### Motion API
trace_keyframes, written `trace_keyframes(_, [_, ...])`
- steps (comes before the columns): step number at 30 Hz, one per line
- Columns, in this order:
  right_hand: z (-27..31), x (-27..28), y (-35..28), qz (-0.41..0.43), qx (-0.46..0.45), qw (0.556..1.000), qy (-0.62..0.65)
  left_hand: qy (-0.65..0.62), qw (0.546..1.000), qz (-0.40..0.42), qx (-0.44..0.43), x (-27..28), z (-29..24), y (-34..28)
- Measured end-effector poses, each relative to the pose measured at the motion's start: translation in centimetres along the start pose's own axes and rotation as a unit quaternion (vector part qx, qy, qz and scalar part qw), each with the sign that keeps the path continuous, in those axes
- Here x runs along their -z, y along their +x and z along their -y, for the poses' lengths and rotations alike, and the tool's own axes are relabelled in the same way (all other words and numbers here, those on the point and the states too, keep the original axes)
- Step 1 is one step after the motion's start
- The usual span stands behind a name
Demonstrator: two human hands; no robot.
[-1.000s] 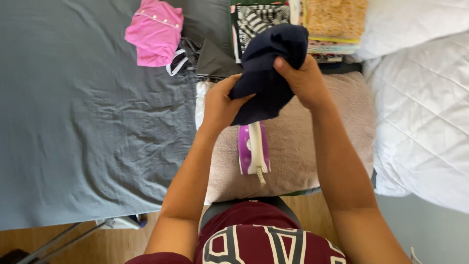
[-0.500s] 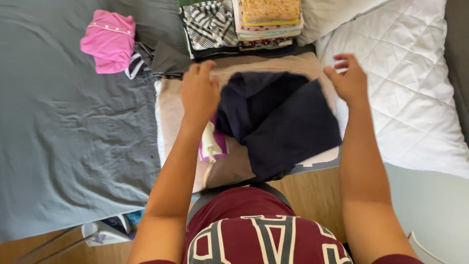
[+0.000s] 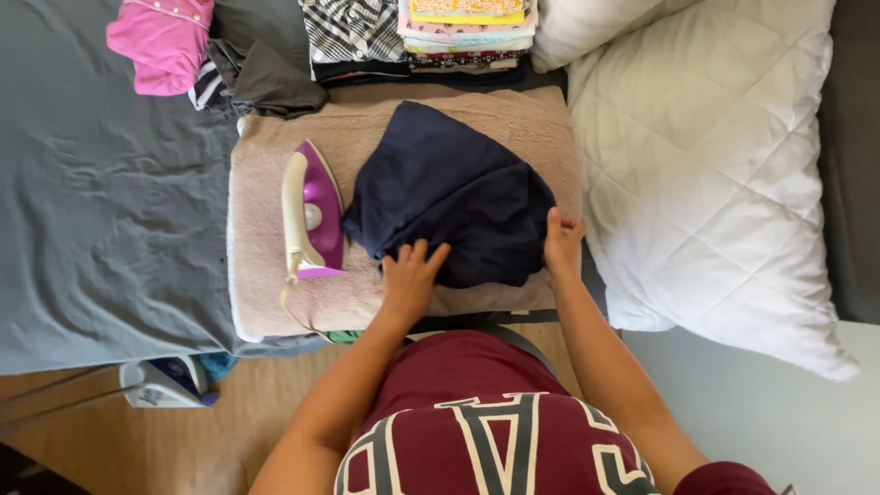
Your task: The person irons a yellow t-shirt on a towel-covered surface, folds it, and places it on a stack of clothes. They then iron a pair of dark blue shorts, fold them, and place them on the same stack.
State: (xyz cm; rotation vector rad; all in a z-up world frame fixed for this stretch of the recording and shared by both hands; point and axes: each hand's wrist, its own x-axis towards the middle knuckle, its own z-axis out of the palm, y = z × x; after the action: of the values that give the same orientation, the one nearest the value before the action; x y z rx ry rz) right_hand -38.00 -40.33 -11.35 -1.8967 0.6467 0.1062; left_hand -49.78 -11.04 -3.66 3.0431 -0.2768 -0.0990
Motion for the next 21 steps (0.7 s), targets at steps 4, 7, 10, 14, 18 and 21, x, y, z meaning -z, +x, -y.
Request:
trace_keyframes(4, [4.5,2.0,-3.2,0.104,-0.058,0.993,0.018,-0.154,0.985,-0.004,0.074,-0.7,2.4,2.2])
trace_keyframes(7, [5.4,2.7,-2.5,0.157,-0.006,0.986,0.053,-0.332,0.926,-0.059,0.170,5.8,4.6,3.2])
trace_keyframes(10, [7.7,2.6,-2.9,0.171,0.018,0.980,0.102,-0.315,0.897,-0.083,0.299,6.5,7.4,4.8])
trace_keyframes(14, [6.1,1.2,-1.7,0.250,0.048,0.965,0.056,-0.117,0.908,-0.114,0.386,5.8,6.3,5.2])
trace_keyframes(18, [4.8,-1.3,-2.2,0.233,-0.001,0.966,0.109,-0.014,0.906,-0.406,0.119,7.6,0.5,6.0])
trace_keyframes(21, [3.7,-1.7,-1.6,0.220,-0.040,0.965,0.141,-0.019,0.980,-0.195,0.041,7.3,-5.4,4.7])
